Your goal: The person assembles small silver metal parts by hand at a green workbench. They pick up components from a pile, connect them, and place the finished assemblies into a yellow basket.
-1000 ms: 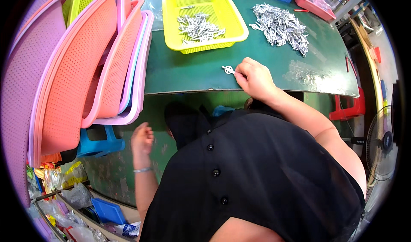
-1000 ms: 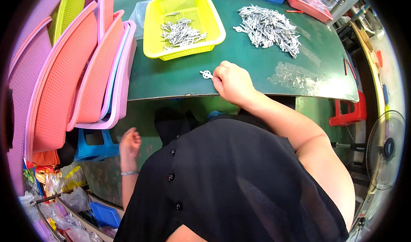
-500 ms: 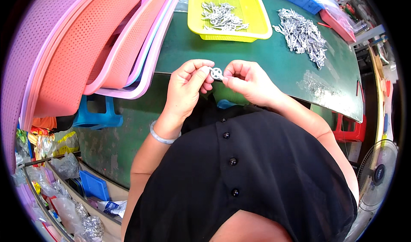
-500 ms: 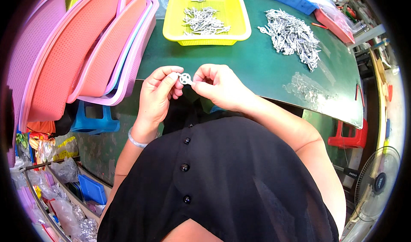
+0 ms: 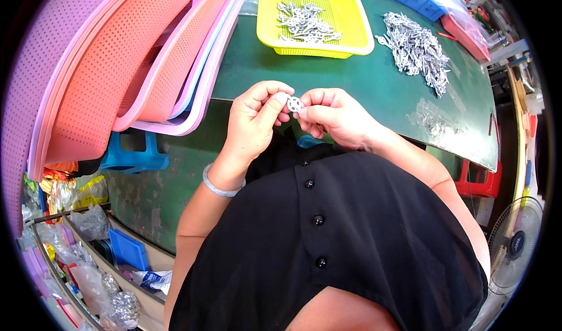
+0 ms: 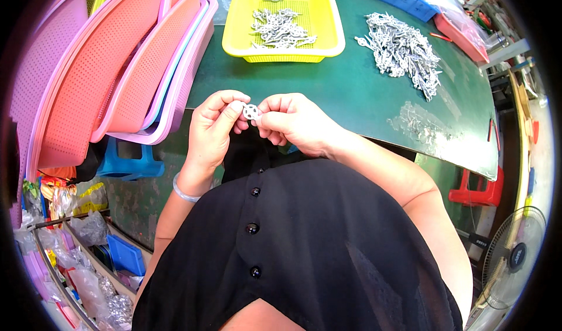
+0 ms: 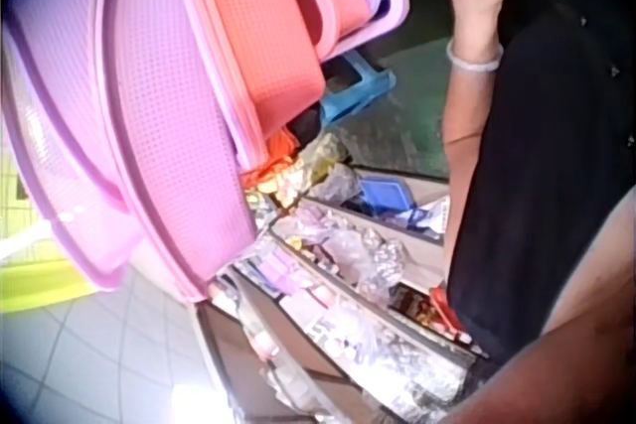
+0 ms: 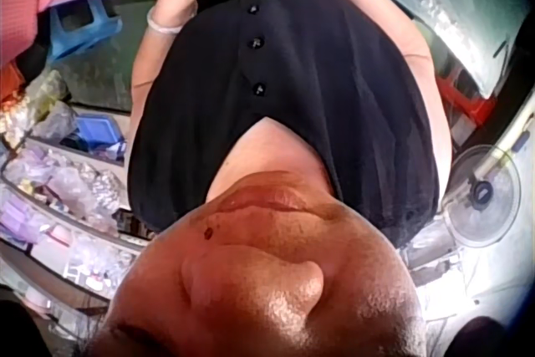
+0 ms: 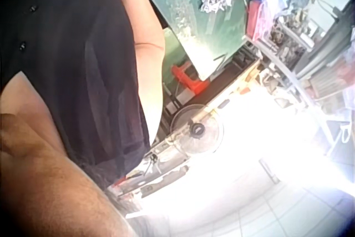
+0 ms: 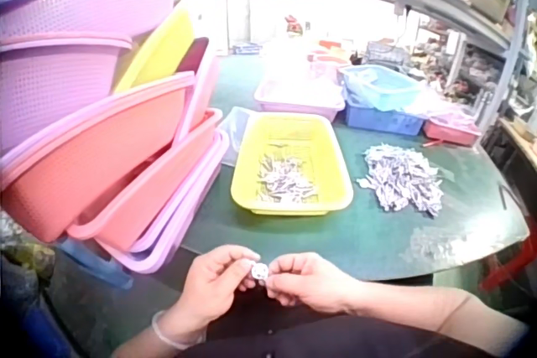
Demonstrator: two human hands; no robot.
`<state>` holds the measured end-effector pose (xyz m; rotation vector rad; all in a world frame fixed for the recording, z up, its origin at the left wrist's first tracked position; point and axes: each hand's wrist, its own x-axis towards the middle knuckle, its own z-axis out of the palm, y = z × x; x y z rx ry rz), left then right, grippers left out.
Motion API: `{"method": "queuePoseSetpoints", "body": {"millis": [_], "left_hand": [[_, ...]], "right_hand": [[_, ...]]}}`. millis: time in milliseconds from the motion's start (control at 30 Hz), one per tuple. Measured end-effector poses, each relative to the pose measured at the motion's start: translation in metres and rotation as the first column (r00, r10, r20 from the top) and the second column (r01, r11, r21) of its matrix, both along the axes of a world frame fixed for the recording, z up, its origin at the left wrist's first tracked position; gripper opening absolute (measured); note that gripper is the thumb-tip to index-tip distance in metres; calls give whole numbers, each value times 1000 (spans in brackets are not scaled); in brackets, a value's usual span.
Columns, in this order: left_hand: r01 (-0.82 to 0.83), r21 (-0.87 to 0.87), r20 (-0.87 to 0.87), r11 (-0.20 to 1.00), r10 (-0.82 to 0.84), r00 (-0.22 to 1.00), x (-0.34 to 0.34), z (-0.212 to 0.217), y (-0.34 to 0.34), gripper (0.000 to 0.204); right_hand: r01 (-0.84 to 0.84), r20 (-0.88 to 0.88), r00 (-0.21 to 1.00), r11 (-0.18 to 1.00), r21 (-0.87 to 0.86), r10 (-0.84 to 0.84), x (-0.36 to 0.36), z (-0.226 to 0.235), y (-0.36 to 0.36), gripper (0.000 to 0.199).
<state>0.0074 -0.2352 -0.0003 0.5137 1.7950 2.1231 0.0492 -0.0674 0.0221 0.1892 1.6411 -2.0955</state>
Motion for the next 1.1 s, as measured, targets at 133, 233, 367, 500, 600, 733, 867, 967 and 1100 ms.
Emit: {"method": "queuePoseSetpoints", "body": {"millis": [133, 233, 367, 500, 600, 733, 867, 967, 1100], "left_hand": [[-12, 1, 2, 1000, 12, 1000, -1, -1, 0, 12], [-4, 21, 48, 1000, 3, 999, -2, -4, 0, 12], [24, 79, 136, 997, -34, 990, -7, -7, -2, 12], [15, 116, 173, 993, -35, 984, -10, -11, -5, 12], [0, 116, 189, 993, -22, 982, -9, -7, -5, 12], [-18, 135, 208, 991, -10, 978, -9, -6, -6, 12], [-23, 130, 212, 991, -5, 977, -9, -4, -6, 12], [-19, 131, 216, 991, -10, 976, -9, -4, -5, 12], [-19, 126, 219, 992, -10, 976, -9, -3, -4, 12]], "right_hand": [[-9, -12, 1000, 999, -37, 8, -2, -7, 1, 7], [-1, 2, 1000, 999, -48, 1, -3, -6, -2, 7], [-3, -1, 1000, 994, -106, 3, -2, -8, -2, 7], [-21, 24, 999, 990, -138, 24, -2, -7, -2, 9], [-24, 14, 1000, 998, -50, 25, -1, -3, -4, 9], [-30, 21, 999, 999, 32, 30, -1, 4, -6, 10], [-34, 34, 999, 999, 3, 33, -2, 2, -5, 12], [-31, 28, 999, 999, -17, 32, -2, -1, -5, 14], [-29, 39, 999, 999, -39, 31, -3, -2, -4, 15]]}}
